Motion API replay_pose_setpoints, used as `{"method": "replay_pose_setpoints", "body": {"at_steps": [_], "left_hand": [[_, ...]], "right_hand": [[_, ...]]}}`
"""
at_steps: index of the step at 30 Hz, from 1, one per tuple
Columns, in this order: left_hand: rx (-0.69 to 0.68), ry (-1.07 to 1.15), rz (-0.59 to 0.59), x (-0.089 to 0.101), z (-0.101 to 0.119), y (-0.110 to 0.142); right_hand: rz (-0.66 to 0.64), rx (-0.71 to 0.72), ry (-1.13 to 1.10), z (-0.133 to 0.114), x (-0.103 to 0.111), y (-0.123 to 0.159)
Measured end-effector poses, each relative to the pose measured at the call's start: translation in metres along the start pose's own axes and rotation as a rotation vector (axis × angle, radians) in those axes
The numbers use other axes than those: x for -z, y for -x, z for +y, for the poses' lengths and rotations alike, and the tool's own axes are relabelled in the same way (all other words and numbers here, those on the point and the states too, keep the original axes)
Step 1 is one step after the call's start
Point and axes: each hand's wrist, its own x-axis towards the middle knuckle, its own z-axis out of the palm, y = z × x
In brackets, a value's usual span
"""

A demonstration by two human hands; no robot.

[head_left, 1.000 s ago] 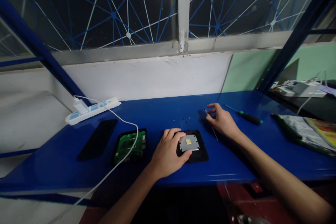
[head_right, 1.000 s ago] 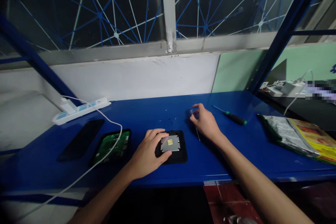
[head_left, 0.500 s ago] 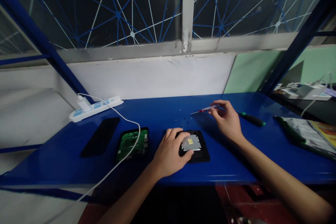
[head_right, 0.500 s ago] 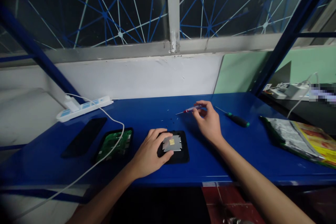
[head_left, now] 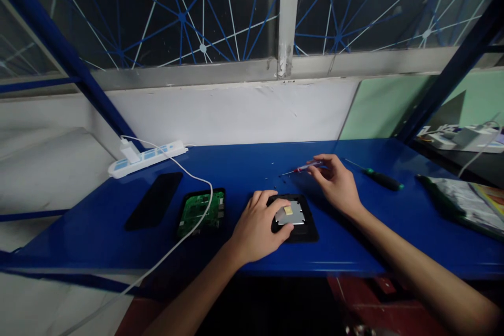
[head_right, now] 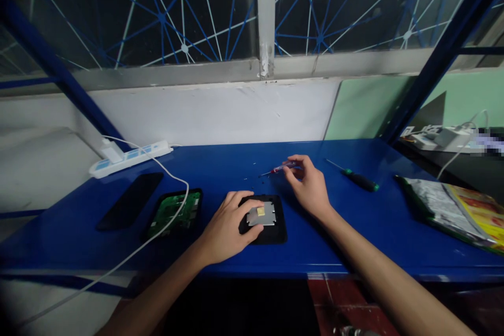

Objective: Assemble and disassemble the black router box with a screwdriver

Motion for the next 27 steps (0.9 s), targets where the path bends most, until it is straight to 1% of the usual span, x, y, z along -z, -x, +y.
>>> {"method": "replay_pose_setpoints", "body": {"at_steps": [9,17,22,27], "left_hand": [[-0.001,0.005,-0.008,0.0,-0.0004,0.0017],[-0.016,0.033,-0.038,0.0046,0.0025,0.0007],[-0.025,0.021,-0.047,0.0041,0.0019,0.0008],[-0.043,0.003,-0.019,0.0006,0.0,0.0009]], "right_hand": [[-0.01,-0.001,0.012,0.0003,-0.0015,0.0005],[-0.009,-0.001,0.013,0.0018,-0.0027,0.001],[0.032,0.015,-0.031,0.0047,-0.0018,-0.0003],[0.128,0.003,-0.086,0.0045,0.0025,-0.0042]]}}
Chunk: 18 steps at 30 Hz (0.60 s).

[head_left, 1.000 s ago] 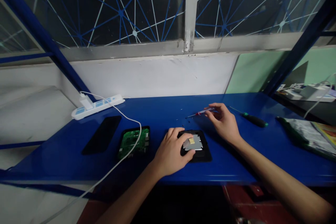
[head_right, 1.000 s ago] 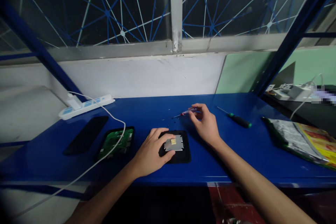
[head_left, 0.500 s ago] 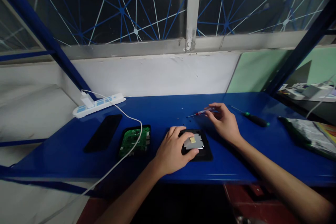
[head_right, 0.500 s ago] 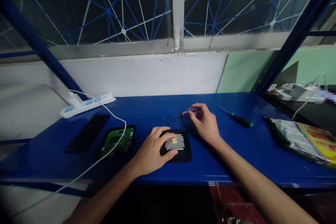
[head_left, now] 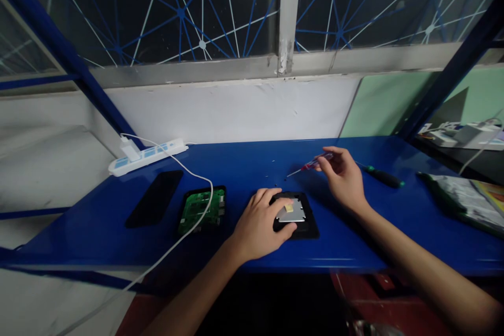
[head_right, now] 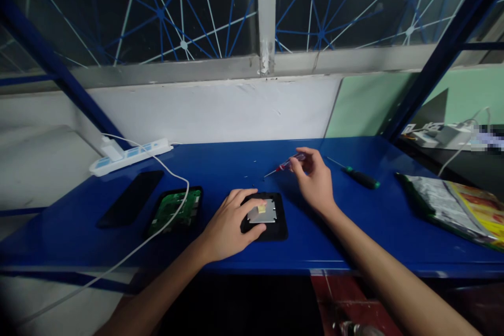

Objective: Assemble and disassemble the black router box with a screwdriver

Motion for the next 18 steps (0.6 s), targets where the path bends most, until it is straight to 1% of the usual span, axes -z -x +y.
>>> {"method": "replay_pose_setpoints", "body": {"at_steps": [4,13,18], "left_hand": [[0.003,0.003,0.009,-0.0016,-0.0016,0.0004],[-0.01,-0.026,0.014,-0.0016,0.0002,0.0001],[-0.009,-0.036,-0.037,0.0004,0.0024,-0.0002]], "right_hand": [[0.035,-0.008,-0.039,-0.0035,0.003,-0.0032],[-0.039,-0.008,-0.056,-0.004,0.0036,-0.0022],[-0.062,-0.004,-0.087,-0.0067,0.0025,0.0001]]}}
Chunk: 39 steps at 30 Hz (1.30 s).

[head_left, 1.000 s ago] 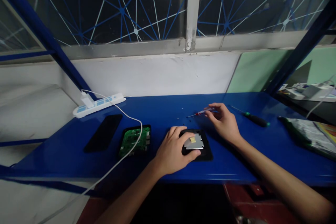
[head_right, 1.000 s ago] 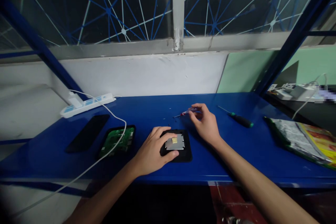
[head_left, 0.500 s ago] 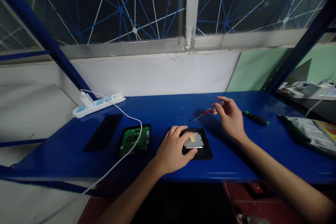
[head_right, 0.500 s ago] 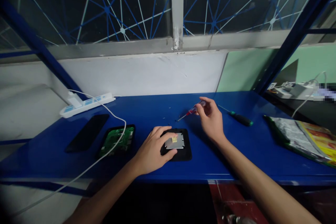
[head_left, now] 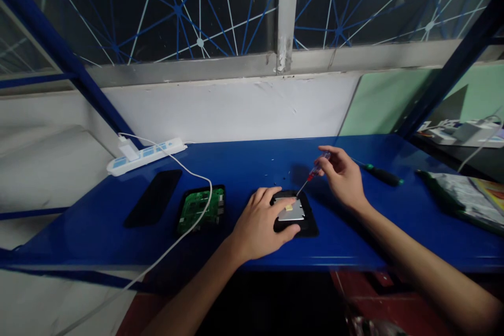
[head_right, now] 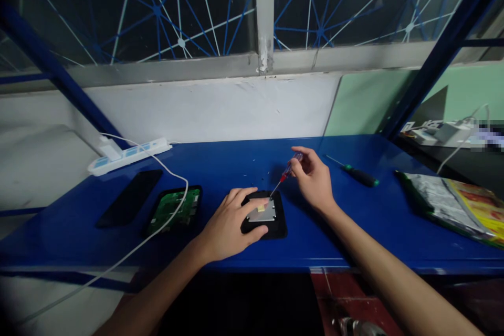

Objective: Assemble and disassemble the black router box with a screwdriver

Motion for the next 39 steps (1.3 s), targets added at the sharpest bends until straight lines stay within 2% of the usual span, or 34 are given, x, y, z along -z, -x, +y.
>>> {"method": "replay_pose_setpoints", "body": {"at_steps": [17,39], "left_hand": [[-0.035,-0.1,-0.082,0.0014,0.0037,-0.0016],[-0.002,-0.065,-0.079,0.0041,0.0055,-0.0032]], "right_hand": [[-0.007,0.028,0.03,-0.0031,0.0007,0.0035],[-0.016,0.088,0.057,-0.0053,0.0017,0.005]]}}
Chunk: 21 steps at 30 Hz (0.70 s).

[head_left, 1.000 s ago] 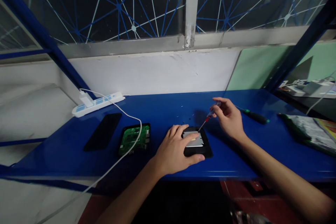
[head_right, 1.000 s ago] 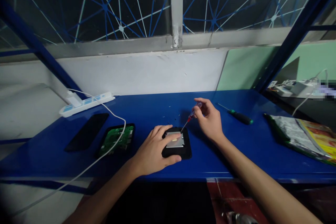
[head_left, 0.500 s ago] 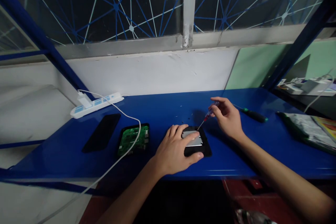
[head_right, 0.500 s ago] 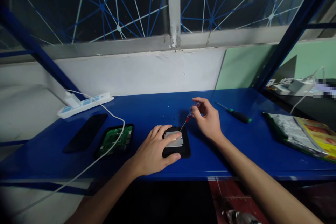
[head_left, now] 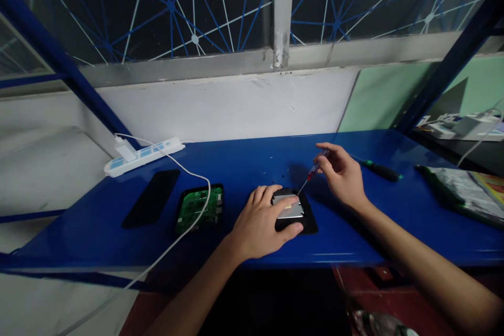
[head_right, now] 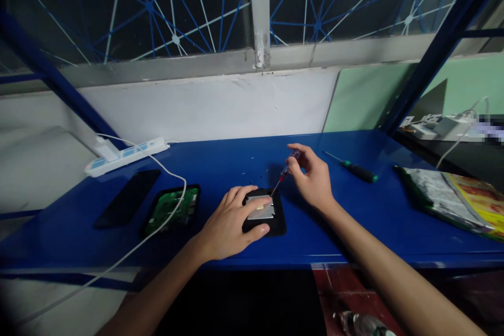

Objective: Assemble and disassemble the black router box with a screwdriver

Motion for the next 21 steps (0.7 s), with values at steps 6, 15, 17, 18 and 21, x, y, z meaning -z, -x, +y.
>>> {"method": "replay_pose_setpoints", "body": {"at_steps": [6,15,17,18,21], "left_hand": [[0.004,0.002,-0.006,0.001,0.0,0.0],[0.009,0.01,0.008,-0.001,-0.001,0.0],[0.013,0.015,0.011,-0.001,-0.002,0.0],[0.01,0.018,0.013,-0.001,-0.002,0.0],[-0.003,0.023,0.021,-0.002,-0.002,0.0]], "right_hand": [[-0.012,0.036,0.024,-0.001,0.0,0.001],[-0.131,0.305,0.089,-0.019,0.001,0.005],[-0.214,0.411,0.131,-0.028,0.0,0.003],[-0.266,0.467,0.155,-0.032,-0.001,0.001],[-0.396,0.588,0.205,-0.04,-0.006,-0.006]]}}
